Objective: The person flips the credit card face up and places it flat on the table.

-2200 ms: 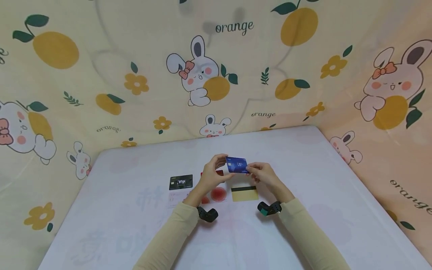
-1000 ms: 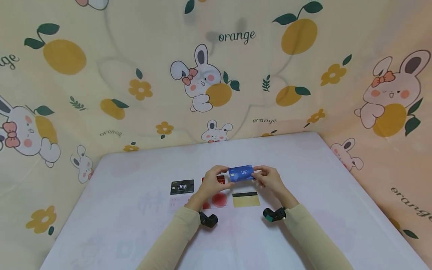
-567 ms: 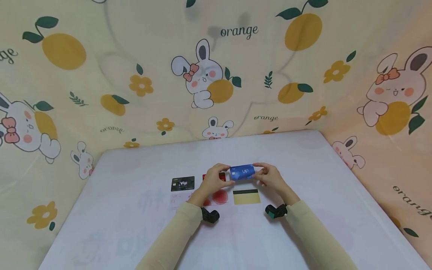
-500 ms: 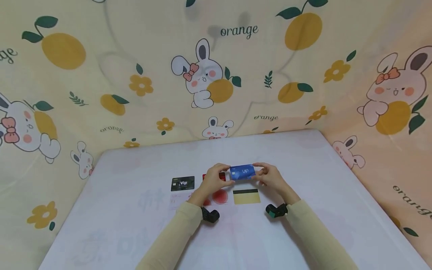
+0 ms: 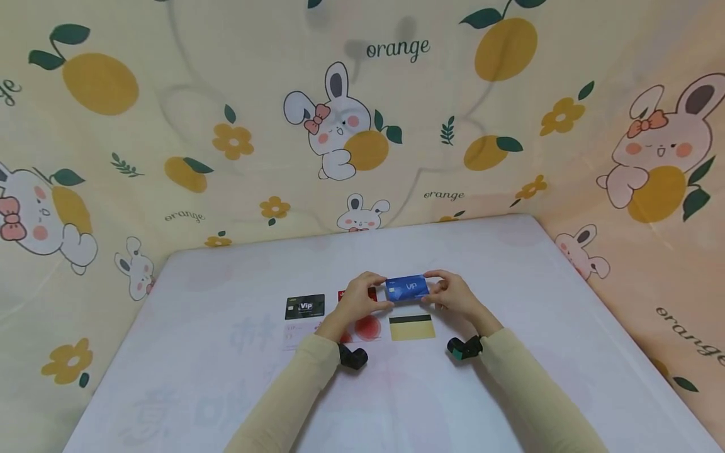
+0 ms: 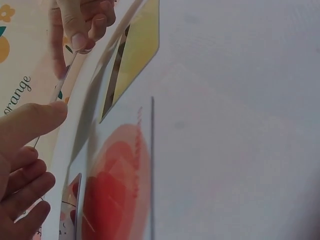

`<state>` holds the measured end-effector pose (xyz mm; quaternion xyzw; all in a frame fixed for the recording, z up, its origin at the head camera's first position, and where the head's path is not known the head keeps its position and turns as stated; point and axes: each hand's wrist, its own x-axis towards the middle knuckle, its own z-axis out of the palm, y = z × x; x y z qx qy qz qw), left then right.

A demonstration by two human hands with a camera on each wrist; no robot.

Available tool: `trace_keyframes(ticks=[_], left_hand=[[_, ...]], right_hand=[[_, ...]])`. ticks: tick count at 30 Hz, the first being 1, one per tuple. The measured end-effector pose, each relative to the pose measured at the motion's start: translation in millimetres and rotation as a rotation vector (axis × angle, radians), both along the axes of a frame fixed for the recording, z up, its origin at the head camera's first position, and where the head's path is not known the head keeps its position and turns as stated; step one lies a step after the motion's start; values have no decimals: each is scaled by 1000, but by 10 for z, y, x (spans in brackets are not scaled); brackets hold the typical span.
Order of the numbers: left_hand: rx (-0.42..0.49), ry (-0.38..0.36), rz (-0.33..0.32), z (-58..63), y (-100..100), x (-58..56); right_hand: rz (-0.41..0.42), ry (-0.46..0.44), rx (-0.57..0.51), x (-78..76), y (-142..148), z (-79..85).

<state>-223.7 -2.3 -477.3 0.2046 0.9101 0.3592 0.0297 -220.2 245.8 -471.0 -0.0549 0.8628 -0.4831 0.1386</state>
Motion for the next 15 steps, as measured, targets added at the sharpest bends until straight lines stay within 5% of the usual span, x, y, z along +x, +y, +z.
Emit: trace_keyframes(ticks=[15], left_hand=[[-48,-19,5,-14,-6,-55]], right_hand=[[6,-22,40,-66,-21,-45]])
